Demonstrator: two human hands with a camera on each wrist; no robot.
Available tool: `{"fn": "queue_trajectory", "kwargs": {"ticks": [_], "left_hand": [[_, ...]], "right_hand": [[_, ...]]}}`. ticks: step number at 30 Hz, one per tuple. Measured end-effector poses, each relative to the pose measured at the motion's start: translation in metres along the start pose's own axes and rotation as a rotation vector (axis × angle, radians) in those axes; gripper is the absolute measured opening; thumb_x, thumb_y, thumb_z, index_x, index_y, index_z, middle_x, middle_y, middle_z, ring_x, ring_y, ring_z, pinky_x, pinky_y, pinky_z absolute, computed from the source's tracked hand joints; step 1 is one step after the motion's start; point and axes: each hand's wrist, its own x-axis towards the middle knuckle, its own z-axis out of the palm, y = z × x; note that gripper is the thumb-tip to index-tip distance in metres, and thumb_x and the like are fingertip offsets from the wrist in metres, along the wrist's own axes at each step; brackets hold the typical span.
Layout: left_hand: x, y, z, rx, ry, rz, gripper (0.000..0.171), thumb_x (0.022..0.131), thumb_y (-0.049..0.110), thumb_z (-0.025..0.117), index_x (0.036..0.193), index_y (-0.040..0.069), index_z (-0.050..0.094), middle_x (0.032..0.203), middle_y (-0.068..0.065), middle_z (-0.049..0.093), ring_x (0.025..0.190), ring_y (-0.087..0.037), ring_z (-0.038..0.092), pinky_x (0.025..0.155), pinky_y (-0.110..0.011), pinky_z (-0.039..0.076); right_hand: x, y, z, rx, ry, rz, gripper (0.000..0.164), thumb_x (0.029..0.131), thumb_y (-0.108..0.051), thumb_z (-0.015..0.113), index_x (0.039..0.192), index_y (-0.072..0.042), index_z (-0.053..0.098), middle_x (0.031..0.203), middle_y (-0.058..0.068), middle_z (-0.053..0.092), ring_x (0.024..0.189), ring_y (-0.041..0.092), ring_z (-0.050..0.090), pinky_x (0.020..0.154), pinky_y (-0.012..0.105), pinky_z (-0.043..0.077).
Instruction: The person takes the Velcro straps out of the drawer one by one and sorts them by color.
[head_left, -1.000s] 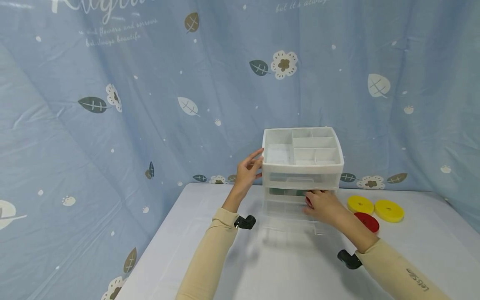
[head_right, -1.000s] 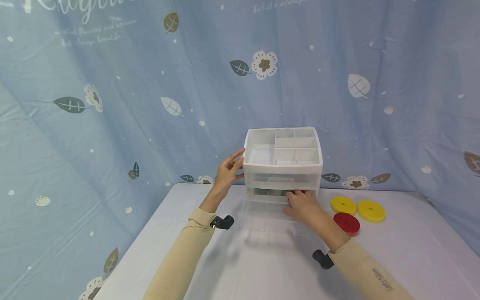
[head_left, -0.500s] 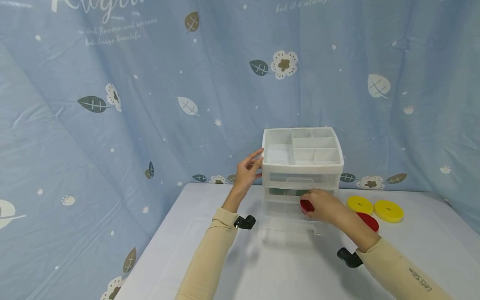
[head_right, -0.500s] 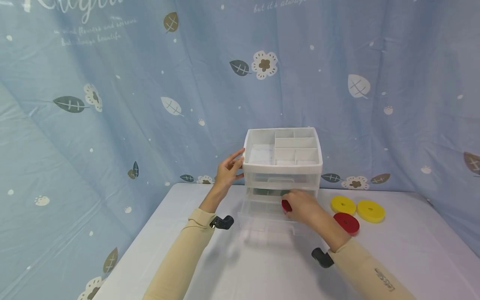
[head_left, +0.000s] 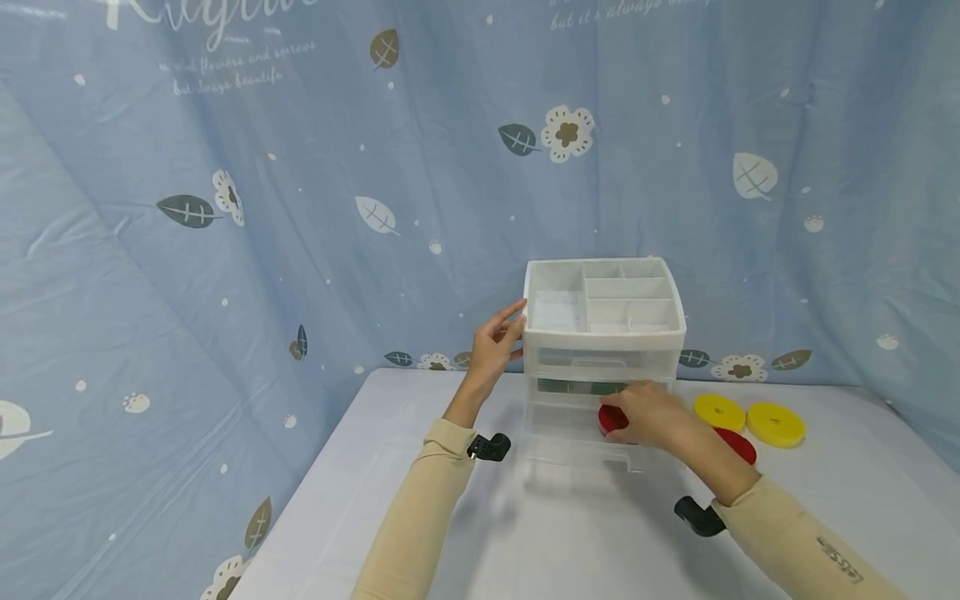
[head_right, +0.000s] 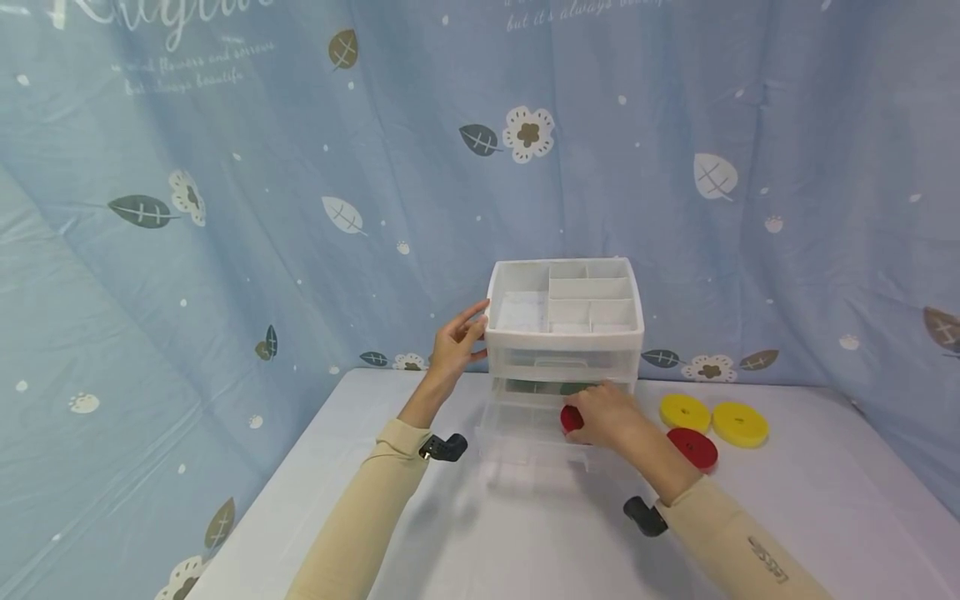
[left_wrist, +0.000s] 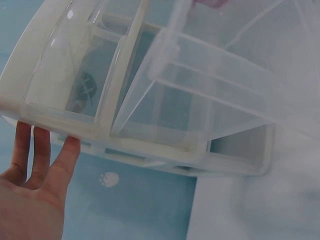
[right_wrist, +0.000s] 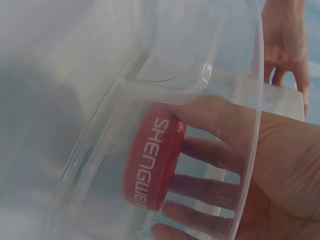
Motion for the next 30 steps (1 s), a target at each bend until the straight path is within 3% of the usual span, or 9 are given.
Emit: {"fn": "queue_trajectory", "kwargs": {"ticks": [12, 30], "left_hand": [[-0.001, 0.001, 0.001, 0.003, 0.010, 0.020, 0.037, 0.098, 0.038, 0.060, 0.135, 0.036, 0.059, 0.104, 0.000, 0.062, 0.097, -0.013, 0.064, 0.090, -0.042, 0.059], [0.000, 0.000, 0.001, 0.007, 0.016, 0.013, 0.036, 0.098, 0.038, 0.060, 0.134, 0.037, 0.060, 0.105, -0.001, 0.063, 0.098, -0.013, 0.065, 0.090, -0.044, 0.059]], "right_hand": [[0.002, 0.011, 0.004, 0.231, -0.034, -0.020, 0.051, 0.074, -0.020, 0.087, 0.120, -0.004, 0.069, 0.114, 0.015, 0.068, 0.095, 0.027, 0.061, 0.082, 0.046, 0.061], [0.005, 0.015, 0.007, 0.244, -0.042, -0.013, 0.049, 0.075, -0.022, 0.086, 0.120, -0.011, 0.070, 0.111, 0.012, 0.067, 0.094, 0.024, 0.059, 0.081, 0.044, 0.061]]}}
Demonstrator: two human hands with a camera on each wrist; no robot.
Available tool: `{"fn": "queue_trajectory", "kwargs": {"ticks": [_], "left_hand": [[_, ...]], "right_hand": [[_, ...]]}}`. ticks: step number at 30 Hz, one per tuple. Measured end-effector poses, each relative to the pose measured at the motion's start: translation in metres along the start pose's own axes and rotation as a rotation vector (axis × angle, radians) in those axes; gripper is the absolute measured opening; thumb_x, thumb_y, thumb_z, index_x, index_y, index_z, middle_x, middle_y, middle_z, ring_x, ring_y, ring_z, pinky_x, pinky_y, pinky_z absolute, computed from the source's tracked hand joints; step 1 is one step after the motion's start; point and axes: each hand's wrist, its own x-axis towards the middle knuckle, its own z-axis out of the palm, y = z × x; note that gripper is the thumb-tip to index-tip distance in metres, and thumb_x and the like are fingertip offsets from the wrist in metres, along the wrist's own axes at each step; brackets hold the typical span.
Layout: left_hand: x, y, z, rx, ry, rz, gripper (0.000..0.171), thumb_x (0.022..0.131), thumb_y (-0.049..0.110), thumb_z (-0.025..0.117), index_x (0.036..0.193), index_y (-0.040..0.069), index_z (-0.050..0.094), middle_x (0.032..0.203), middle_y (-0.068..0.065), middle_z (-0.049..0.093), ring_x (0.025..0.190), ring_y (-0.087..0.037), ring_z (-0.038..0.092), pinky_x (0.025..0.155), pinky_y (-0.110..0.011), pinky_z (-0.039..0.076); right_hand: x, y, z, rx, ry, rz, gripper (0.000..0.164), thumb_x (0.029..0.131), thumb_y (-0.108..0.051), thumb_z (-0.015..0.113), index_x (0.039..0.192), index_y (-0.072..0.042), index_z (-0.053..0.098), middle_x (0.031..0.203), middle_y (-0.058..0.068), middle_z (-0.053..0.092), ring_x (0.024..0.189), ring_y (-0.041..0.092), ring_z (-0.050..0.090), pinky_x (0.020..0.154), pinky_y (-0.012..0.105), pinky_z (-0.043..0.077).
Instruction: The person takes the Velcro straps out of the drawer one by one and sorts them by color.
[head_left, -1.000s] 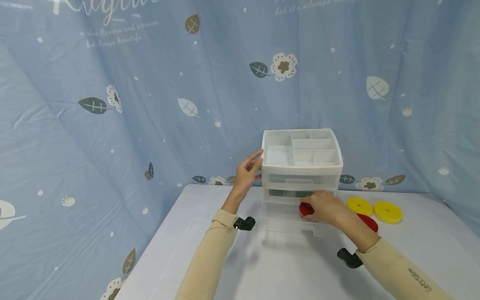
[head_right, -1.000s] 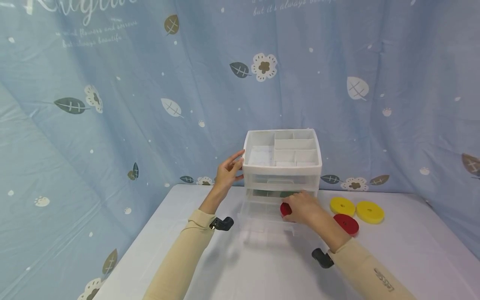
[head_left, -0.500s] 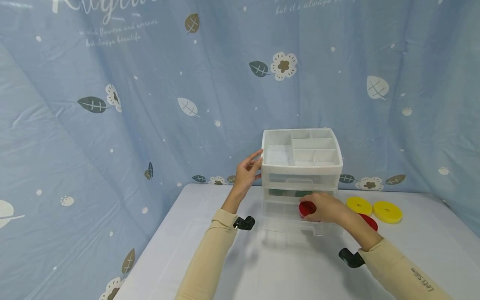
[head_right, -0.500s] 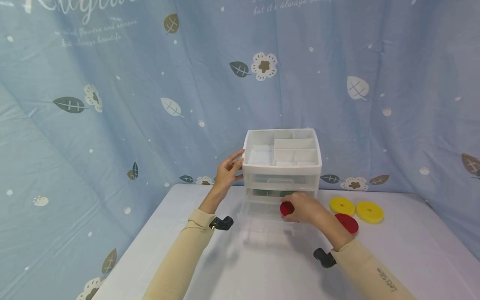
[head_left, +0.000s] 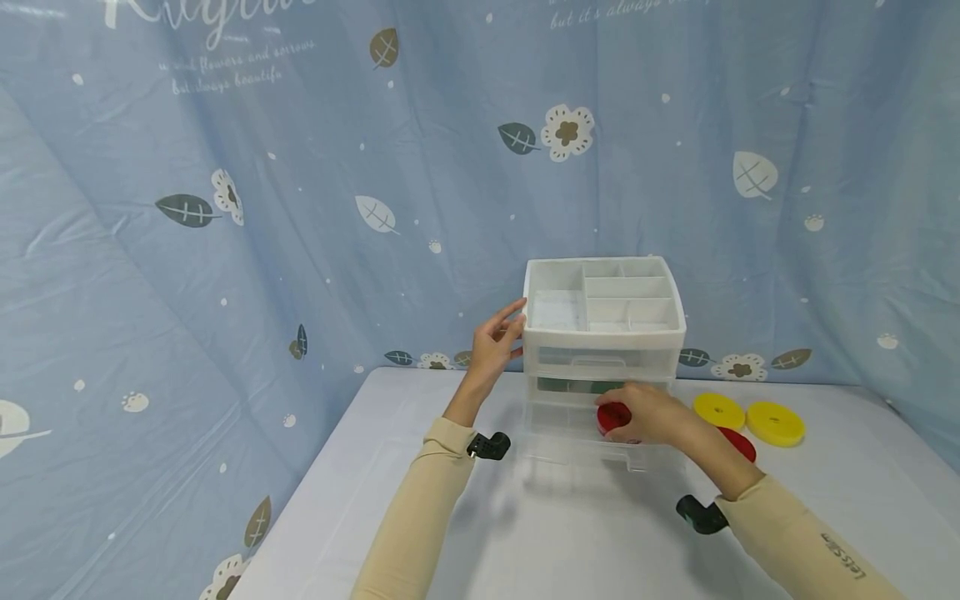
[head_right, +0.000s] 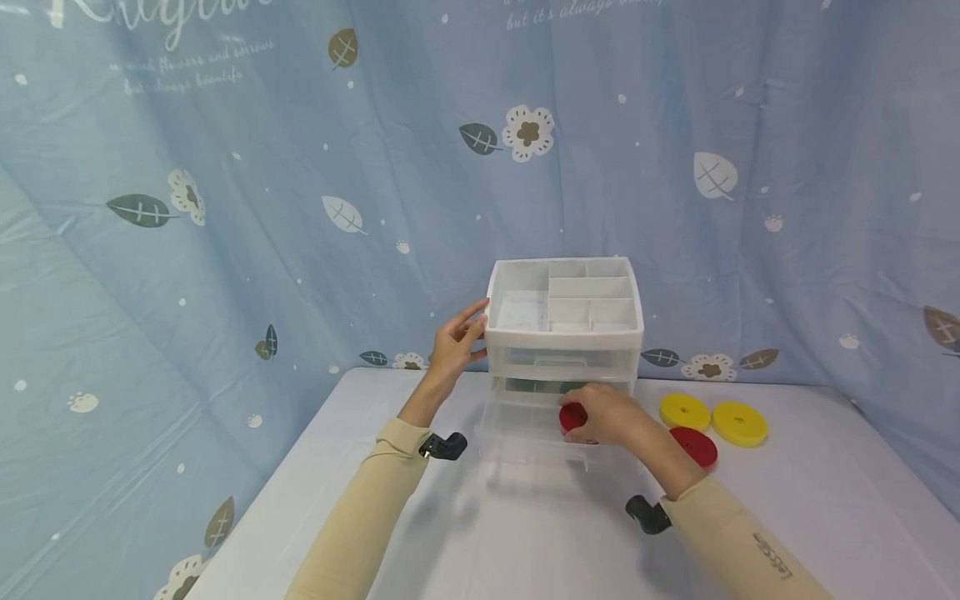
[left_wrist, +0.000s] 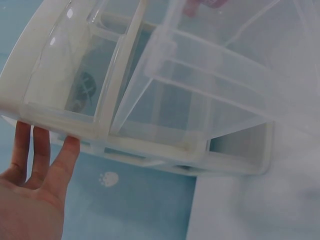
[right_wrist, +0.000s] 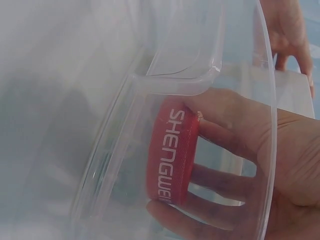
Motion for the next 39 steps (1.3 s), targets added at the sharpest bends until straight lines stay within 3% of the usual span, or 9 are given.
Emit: {"fn": "queue_trajectory", "kwargs": {"ticks": [16, 27, 39], "left_hand": [[0.000, -0.002, 0.000, -0.002, -0.008, -0.004, 0.040, 0.097, 0.041, 0.060, 0.136, 0.035, 0.058, 0.106, -0.002, 0.062, 0.099, -0.012, 0.063, 0.093, -0.044, 0.058], [-0.001, -0.001, 0.000, 0.001, 0.006, 0.002, 0.036, 0.098, 0.038, 0.060, 0.134, 0.038, 0.060, 0.102, 0.001, 0.062, 0.096, -0.012, 0.064, 0.090, -0.043, 0.059], [0.000, -0.002, 0.000, 0.009, 0.015, -0.003, 0.037, 0.098, 0.039, 0.060, 0.135, 0.035, 0.060, 0.104, -0.001, 0.063, 0.096, -0.012, 0.064, 0.089, -0.043, 0.060]], "right_hand": [[-0.006, -0.004, -0.004, 0.020, 0.029, -0.017, 0.047, 0.074, -0.022, 0.087, 0.118, -0.013, 0.072, 0.114, 0.011, 0.068, 0.096, 0.024, 0.059, 0.081, 0.045, 0.061], [-0.016, -0.011, -0.023, 0.092, -0.014, 0.060, 0.051, 0.076, -0.025, 0.085, 0.123, -0.013, 0.068, 0.115, 0.010, 0.066, 0.098, 0.025, 0.058, 0.076, 0.041, 0.061], [-0.044, -0.011, -0.052, 0.095, 0.031, 0.032, 0.058, 0.077, -0.031, 0.085, 0.127, -0.012, 0.065, 0.118, 0.012, 0.065, 0.099, 0.027, 0.060, 0.071, 0.040, 0.061]]}}
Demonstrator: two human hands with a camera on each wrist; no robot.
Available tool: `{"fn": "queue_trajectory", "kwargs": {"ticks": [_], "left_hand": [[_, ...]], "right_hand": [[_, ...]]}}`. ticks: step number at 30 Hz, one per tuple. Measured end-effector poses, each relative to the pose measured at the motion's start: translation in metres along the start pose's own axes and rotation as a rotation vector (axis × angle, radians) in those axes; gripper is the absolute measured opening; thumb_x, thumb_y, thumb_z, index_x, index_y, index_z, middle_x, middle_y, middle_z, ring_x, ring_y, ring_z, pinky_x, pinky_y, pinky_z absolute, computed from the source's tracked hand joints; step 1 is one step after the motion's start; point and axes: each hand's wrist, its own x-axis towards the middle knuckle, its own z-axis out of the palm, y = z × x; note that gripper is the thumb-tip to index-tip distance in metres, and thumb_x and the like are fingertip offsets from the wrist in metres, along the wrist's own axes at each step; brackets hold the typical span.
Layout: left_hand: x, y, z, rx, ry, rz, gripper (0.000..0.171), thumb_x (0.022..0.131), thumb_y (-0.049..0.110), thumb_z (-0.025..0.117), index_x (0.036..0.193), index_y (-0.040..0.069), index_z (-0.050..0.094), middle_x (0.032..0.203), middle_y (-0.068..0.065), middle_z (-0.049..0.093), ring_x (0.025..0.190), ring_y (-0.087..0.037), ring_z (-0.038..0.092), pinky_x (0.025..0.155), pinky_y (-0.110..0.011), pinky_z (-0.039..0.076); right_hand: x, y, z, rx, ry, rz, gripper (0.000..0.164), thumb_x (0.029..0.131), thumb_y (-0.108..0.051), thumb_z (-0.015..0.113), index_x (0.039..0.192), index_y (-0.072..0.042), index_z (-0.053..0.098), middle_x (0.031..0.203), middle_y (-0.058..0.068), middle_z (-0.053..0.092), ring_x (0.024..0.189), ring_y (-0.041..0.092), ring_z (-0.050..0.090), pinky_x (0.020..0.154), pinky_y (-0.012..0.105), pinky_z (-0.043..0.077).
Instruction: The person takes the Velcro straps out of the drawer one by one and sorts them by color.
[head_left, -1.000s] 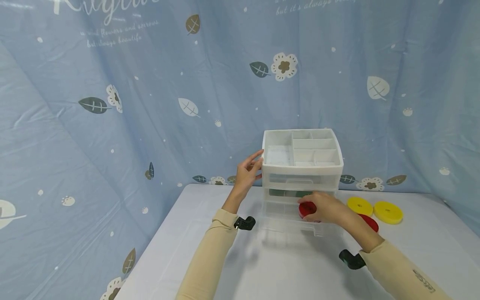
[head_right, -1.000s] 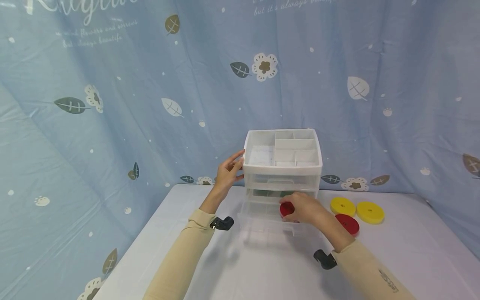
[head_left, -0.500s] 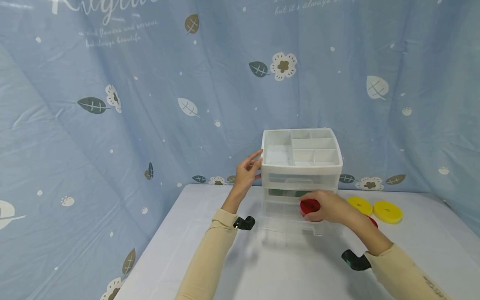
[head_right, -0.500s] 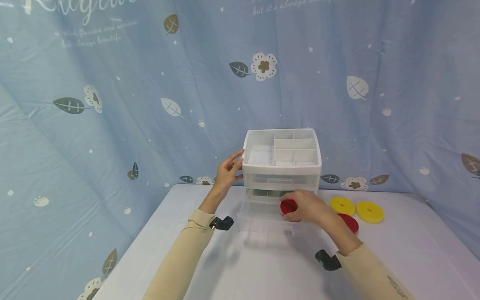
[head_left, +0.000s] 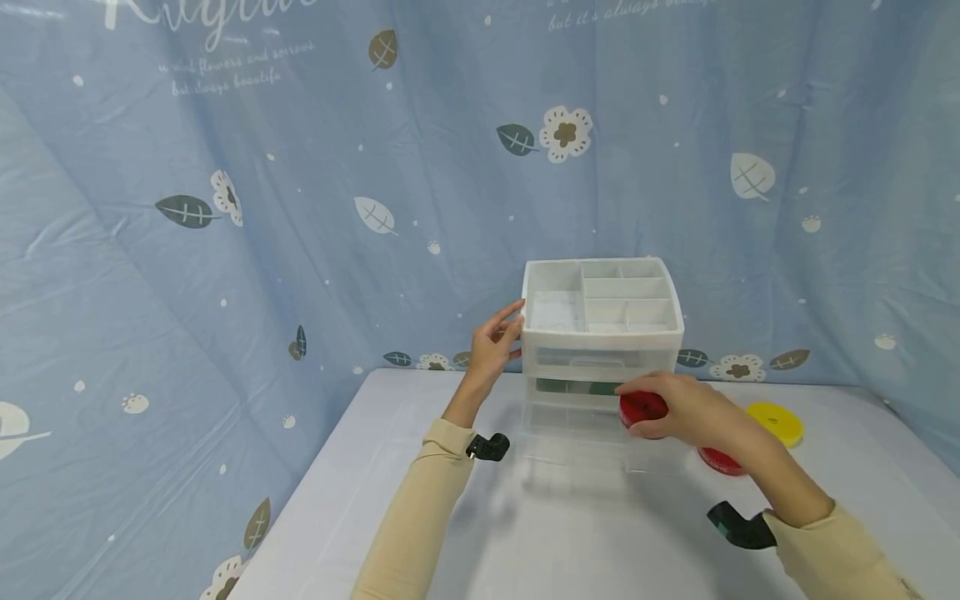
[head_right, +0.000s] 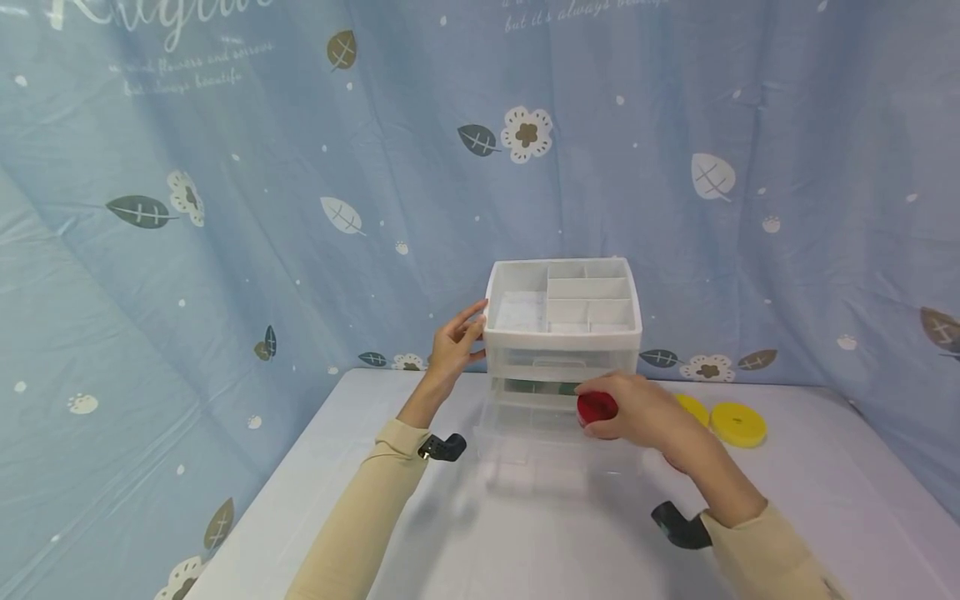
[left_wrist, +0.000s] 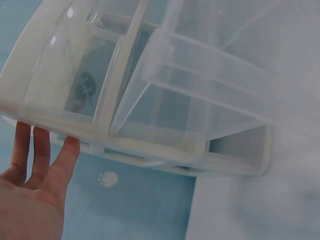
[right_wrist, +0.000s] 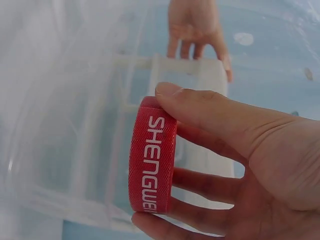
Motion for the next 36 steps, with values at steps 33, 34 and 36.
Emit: {"fn": "queue_trajectory", "kwargs": {"ticks": [33, 34, 36], "left_hand": [[-0.001, 0.003, 0.001, -0.015, 0.005, -0.002, 0.035, 0.098, 0.037, 0.060, 0.133, 0.037, 0.060, 0.104, 0.000, 0.063, 0.094, -0.011, 0.065, 0.091, -0.044, 0.059], [-0.002, 0.002, 0.001, -0.014, 0.005, -0.003, 0.035, 0.098, 0.037, 0.060, 0.133, 0.038, 0.060, 0.104, 0.000, 0.063, 0.095, -0.011, 0.065, 0.091, -0.044, 0.059], [-0.002, 0.002, 0.001, -0.012, 0.003, -0.002, 0.035, 0.098, 0.037, 0.060, 0.133, 0.038, 0.060, 0.103, 0.000, 0.063, 0.096, -0.012, 0.065, 0.091, -0.044, 0.059]], "right_hand": [[-0.060, 0.133, -0.006, -0.087, 0.007, 0.224, 0.068, 0.075, -0.034, 0.085, 0.124, 0.006, 0.061, 0.104, 0.023, 0.064, 0.088, 0.031, 0.058, 0.061, 0.040, 0.061], [-0.061, 0.139, -0.004, -0.095, 0.005, 0.235, 0.069, 0.075, -0.035, 0.084, 0.124, 0.006, 0.060, 0.104, 0.025, 0.063, 0.088, 0.031, 0.057, 0.061, 0.040, 0.061], [-0.063, 0.152, 0.000, -0.108, -0.001, 0.260, 0.070, 0.075, -0.037, 0.084, 0.124, 0.007, 0.060, 0.103, 0.026, 0.063, 0.087, 0.032, 0.057, 0.061, 0.041, 0.061]]}}
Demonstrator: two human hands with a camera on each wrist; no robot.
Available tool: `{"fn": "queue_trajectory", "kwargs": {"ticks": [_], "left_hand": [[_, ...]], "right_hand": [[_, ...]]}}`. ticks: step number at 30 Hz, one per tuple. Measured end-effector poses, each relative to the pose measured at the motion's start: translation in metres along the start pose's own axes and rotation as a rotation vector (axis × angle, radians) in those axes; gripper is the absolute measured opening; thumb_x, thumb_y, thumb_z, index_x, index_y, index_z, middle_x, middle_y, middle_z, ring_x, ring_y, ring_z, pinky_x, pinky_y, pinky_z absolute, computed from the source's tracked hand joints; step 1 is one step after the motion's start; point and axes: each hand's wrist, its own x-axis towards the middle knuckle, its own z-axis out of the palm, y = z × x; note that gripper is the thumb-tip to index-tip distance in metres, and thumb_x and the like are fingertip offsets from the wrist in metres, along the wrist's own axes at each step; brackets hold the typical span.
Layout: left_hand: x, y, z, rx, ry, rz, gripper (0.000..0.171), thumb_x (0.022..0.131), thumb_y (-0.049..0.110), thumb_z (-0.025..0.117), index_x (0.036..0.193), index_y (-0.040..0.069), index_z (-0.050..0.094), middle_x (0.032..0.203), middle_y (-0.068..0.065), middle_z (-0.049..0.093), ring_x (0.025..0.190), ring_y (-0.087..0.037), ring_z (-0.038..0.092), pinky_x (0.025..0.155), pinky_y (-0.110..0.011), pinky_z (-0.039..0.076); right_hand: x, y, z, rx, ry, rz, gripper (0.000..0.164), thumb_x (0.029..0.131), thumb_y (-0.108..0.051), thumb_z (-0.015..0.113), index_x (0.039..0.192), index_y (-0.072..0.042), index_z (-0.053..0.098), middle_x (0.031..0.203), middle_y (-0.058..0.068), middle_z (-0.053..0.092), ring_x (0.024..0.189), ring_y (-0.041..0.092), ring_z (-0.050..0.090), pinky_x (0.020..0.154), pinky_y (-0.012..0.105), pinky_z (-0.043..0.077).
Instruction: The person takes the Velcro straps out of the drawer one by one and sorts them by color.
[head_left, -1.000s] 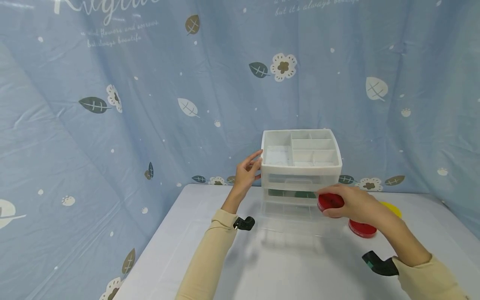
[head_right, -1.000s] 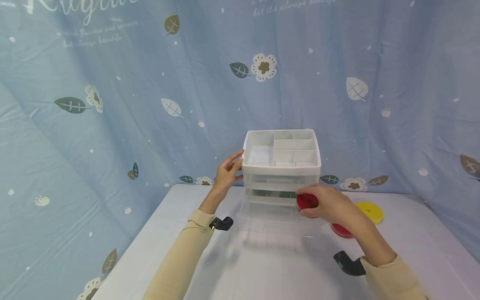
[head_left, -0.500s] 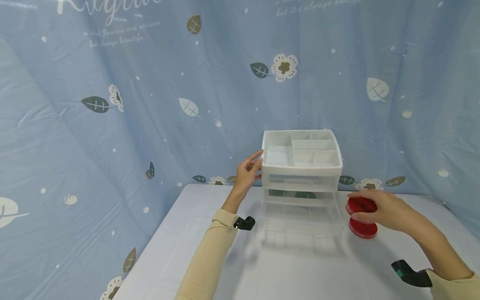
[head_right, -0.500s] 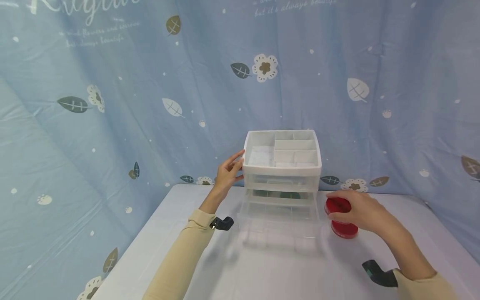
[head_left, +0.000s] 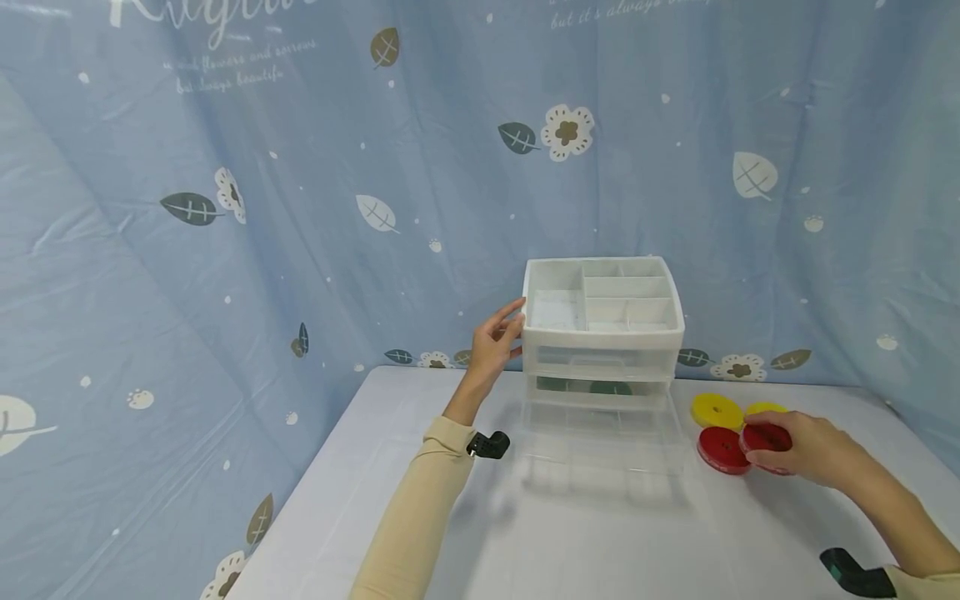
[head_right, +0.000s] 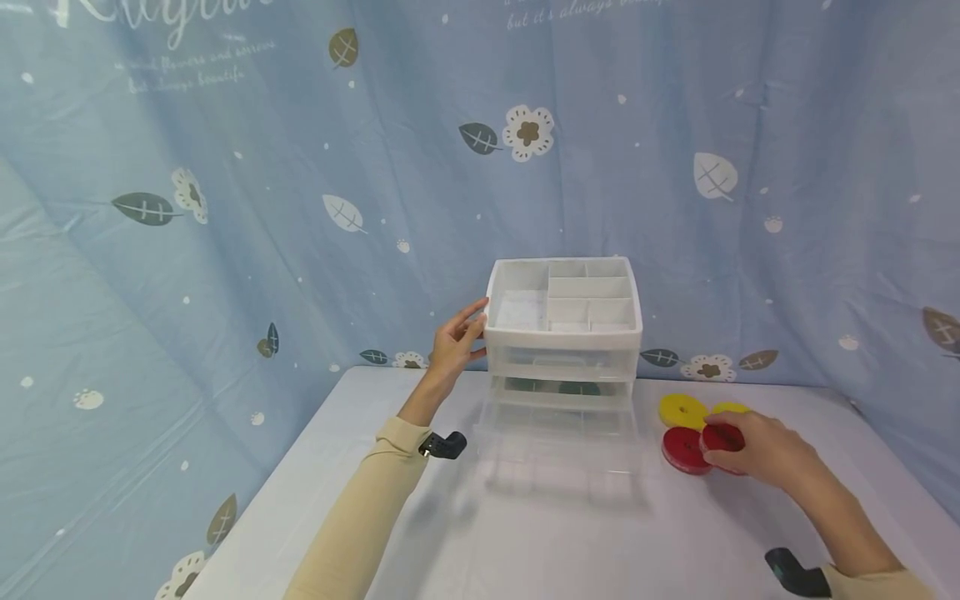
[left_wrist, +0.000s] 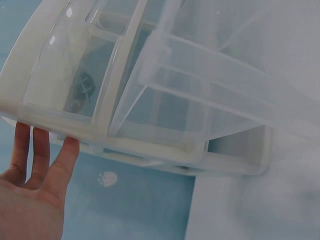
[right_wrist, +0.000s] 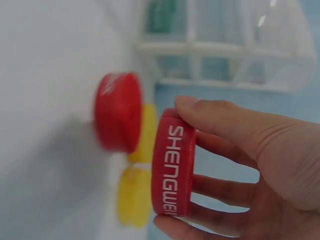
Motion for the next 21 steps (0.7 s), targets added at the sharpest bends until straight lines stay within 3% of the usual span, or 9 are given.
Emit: {"fn": "queue_trajectory", "kwargs": {"ticks": [8, 15, 21], "left_hand": [[0.001, -0.001, 0.000, -0.008, -0.001, -0.001, 0.035, 0.098, 0.038, 0.060, 0.133, 0.038, 0.060, 0.103, 0.001, 0.062, 0.098, -0.012, 0.064, 0.091, -0.043, 0.059], [0.000, 0.001, 0.001, -0.009, -0.002, -0.006, 0.038, 0.098, 0.037, 0.060, 0.136, 0.033, 0.059, 0.105, 0.000, 0.063, 0.097, -0.012, 0.065, 0.092, -0.045, 0.058], [0.000, -0.001, 0.001, 0.003, 0.004, -0.009, 0.036, 0.098, 0.039, 0.059, 0.134, 0.038, 0.060, 0.109, -0.005, 0.064, 0.098, -0.013, 0.065, 0.092, -0.043, 0.059]], "right_hand": [[0.004, 0.037, 0.020, -0.022, -0.051, 0.093, 0.084, 0.073, -0.051, 0.081, 0.125, 0.009, 0.056, 0.103, 0.031, 0.061, 0.086, 0.037, 0.056, 0.061, 0.048, 0.058], [0.005, 0.043, 0.028, -0.008, -0.046, 0.131, 0.086, 0.073, -0.052, 0.081, 0.127, 0.009, 0.054, 0.104, 0.033, 0.058, 0.089, 0.043, 0.054, 0.064, 0.052, 0.059], [0.007, 0.044, 0.029, -0.006, -0.046, 0.154, 0.086, 0.072, -0.050, 0.082, 0.127, 0.011, 0.053, 0.105, 0.034, 0.057, 0.089, 0.044, 0.054, 0.065, 0.052, 0.059]]}}
